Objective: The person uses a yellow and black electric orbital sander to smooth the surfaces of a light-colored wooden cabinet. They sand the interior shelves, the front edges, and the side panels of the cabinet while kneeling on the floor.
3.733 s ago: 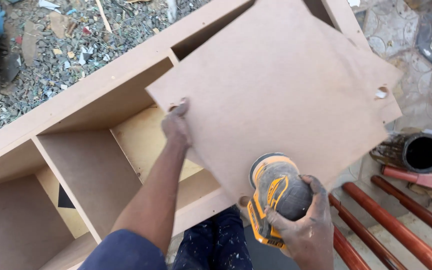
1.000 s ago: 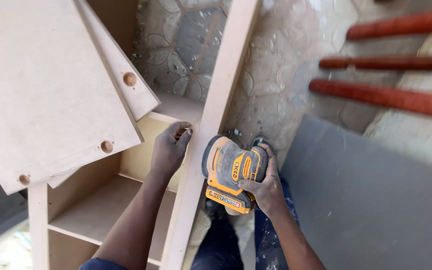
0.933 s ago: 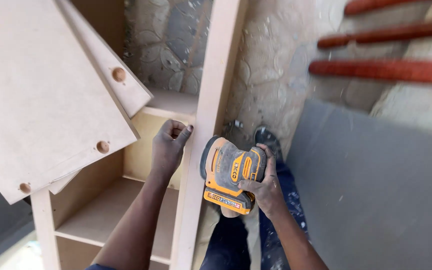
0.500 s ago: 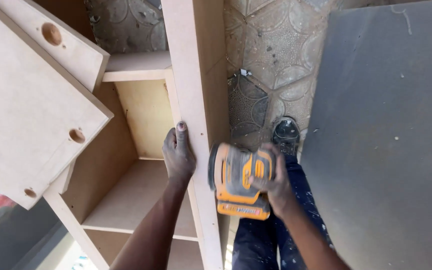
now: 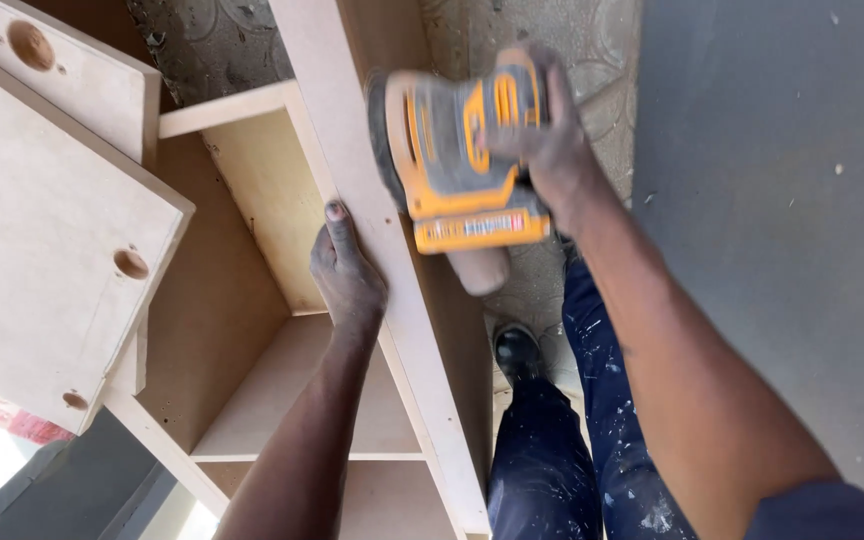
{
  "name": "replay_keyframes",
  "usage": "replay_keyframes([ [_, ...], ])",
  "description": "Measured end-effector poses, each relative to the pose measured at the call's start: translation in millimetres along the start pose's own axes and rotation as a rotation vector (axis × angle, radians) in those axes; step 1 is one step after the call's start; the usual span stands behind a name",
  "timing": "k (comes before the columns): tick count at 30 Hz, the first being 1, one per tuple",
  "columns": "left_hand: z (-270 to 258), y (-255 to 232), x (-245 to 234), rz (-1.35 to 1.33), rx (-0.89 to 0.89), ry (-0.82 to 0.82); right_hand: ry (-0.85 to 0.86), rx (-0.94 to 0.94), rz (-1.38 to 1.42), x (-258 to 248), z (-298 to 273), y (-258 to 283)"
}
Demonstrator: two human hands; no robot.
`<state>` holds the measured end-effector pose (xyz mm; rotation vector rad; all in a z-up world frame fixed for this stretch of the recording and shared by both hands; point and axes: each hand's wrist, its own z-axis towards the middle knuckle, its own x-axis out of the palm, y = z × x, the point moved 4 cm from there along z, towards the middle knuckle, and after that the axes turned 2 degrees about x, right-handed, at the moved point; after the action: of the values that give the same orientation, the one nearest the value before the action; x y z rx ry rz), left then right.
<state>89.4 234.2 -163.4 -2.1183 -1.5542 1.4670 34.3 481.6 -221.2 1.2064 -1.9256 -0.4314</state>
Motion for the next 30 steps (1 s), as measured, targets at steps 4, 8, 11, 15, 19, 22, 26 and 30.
replay_keyframes([
  [4,17,39,4,0.019,0.007,-0.064,-0.212,0.083,-0.051,2,-112,-55],
  [8,-24,15,-2,0.139,0.304,-0.141,-0.296,0.313,-0.054,-35,-231,-167],
  [11,-77,27,-1,0.183,0.406,-0.1,-0.385,0.474,0.0,-37,-295,-197],
  [15,-130,94,-4,0.279,0.268,-0.094,-0.37,0.5,0.053,-51,-339,-233],
  [19,-129,107,-1,0.316,0.244,-0.099,-0.372,0.446,0.033,-54,-302,-236],
  [22,-125,106,1,0.354,0.238,-0.119,-0.334,0.238,-0.053,-55,-236,-221],
  [26,-131,99,-3,0.341,0.269,-0.127,-0.208,-0.053,-0.118,-41,-176,-167],
  [30,-132,98,-1,0.298,0.28,-0.142,-0.162,-0.1,-0.076,-39,-182,-156],
])
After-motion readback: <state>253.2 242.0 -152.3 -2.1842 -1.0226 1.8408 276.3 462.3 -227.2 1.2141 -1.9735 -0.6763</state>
